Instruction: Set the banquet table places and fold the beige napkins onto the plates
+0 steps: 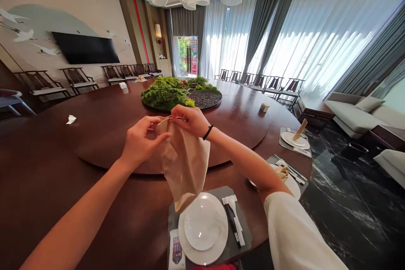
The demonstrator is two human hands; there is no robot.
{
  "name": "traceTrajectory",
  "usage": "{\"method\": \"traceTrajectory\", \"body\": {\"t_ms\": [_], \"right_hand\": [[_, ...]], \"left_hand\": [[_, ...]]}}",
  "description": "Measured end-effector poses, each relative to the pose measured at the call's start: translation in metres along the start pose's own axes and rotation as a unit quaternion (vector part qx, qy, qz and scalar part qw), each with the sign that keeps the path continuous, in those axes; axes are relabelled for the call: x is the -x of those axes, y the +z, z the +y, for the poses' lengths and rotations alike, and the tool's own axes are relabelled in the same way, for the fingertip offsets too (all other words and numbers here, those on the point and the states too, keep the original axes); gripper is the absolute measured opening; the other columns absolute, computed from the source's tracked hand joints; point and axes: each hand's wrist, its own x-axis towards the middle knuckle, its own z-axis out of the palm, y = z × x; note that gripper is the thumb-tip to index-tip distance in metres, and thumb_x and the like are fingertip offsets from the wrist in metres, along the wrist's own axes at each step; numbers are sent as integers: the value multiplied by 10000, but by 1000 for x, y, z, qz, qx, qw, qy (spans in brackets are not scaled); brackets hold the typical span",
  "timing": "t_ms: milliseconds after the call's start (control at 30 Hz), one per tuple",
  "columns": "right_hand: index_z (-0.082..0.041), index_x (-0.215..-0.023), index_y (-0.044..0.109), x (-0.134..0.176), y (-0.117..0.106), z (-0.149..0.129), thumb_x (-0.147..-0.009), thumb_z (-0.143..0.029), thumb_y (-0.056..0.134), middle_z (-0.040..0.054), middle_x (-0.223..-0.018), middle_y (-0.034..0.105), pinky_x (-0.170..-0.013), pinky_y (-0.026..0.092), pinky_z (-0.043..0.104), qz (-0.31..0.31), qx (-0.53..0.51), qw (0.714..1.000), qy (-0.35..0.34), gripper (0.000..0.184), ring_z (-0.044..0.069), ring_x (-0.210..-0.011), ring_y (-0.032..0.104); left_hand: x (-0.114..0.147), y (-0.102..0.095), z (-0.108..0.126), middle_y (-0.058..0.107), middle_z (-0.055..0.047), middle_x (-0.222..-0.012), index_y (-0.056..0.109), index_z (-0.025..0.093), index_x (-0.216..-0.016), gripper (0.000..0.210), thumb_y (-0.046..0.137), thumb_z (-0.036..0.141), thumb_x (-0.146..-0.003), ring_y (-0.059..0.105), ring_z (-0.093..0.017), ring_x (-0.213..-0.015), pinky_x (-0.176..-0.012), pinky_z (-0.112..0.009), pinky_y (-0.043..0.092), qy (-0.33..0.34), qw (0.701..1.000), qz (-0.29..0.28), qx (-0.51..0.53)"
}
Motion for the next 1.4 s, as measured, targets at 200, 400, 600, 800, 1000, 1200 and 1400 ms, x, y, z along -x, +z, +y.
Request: {"method": "traceTrajectory", "body": {"t_ms": [200, 400, 600, 800, 1000, 1200, 1400], "right_hand": [[-163, -930, 601, -1, -10, -15, -898, -459, 503, -12, -776, 590, -648, 349, 207, -95, 7, 995, -32, 314, 91, -675, 480], [-148, -623, 636, 29, -55, 19, -741, -493, 679, -42, -497, 522, -519, 295, 222, -301, 35, 952, 42, 367, 72, -500, 396], [-163, -638, 659, 47, -106, 37, -746, -524, 656, -18, -619, 610, -540, 365, 214, -266, -42, 959, 93, 377, 83, -582, 502], [-141, -669, 626, 40, -133, 28, -732, -531, 658, 16, -744, 640, -537, 402, 209, -128, -154, 973, 116, 396, 99, -661, 552], [-142, -751, 612, 37, -118, 100, -722, -430, 711, -17, -671, 584, -524, 401, 195, -62, -198, 966, 151, 306, 78, -599, 522], [-155, -1000, 650, 51, -46, 244, -712, -303, 739, 8, -769, 675, -666, 464, 248, -190, -86, 958, 198, 336, 126, -691, 604], [-133, -873, 722, 38, 14, 339, -817, -128, 582, 115, -877, 696, -777, 430, 313, -226, 233, 914, 243, 151, 207, -852, 606]], "left_hand": [[-9, -17, 2, 710, -19, -831, 698, 208, -845, 209, 618, 397, -805, 622, -157, -718, -671, -269, 500, -35, 999, 14, 9], [-18, -47, -2, 685, -5, -722, 719, 165, -811, 223, 652, 376, -784, 532, -122, -615, -584, -250, 412, -89, 996, -28, -9], [-19, -70, -4, 686, -6, -835, 701, 182, -776, 250, 727, 425, -725, 590, -161, -789, -738, -299, 448, -114, 992, -37, 38], [-22, -63, -1, 660, -31, -835, 651, 160, -723, 310, 795, 424, -649, 581, -163, -805, -688, -308, 484, -135, 970, -42, 199], [-41, -12, -28, 597, -8, -749, 599, 190, -718, 352, 845, 390, -565, 526, -109, -644, -497, -214, 432, -271, 929, -33, 251], [-44, 92, -122, 619, -15, -747, 669, 183, -894, 461, 821, 447, -548, 576, -132, -663, -606, -282, 503, -361, 892, -84, 257], [-81, 189, -215, 626, -48, -654, 632, 152, -686, 233, 726, 357, -631, 581, -176, -650, -731, -368, 476, -362, 928, -34, 78]]}}
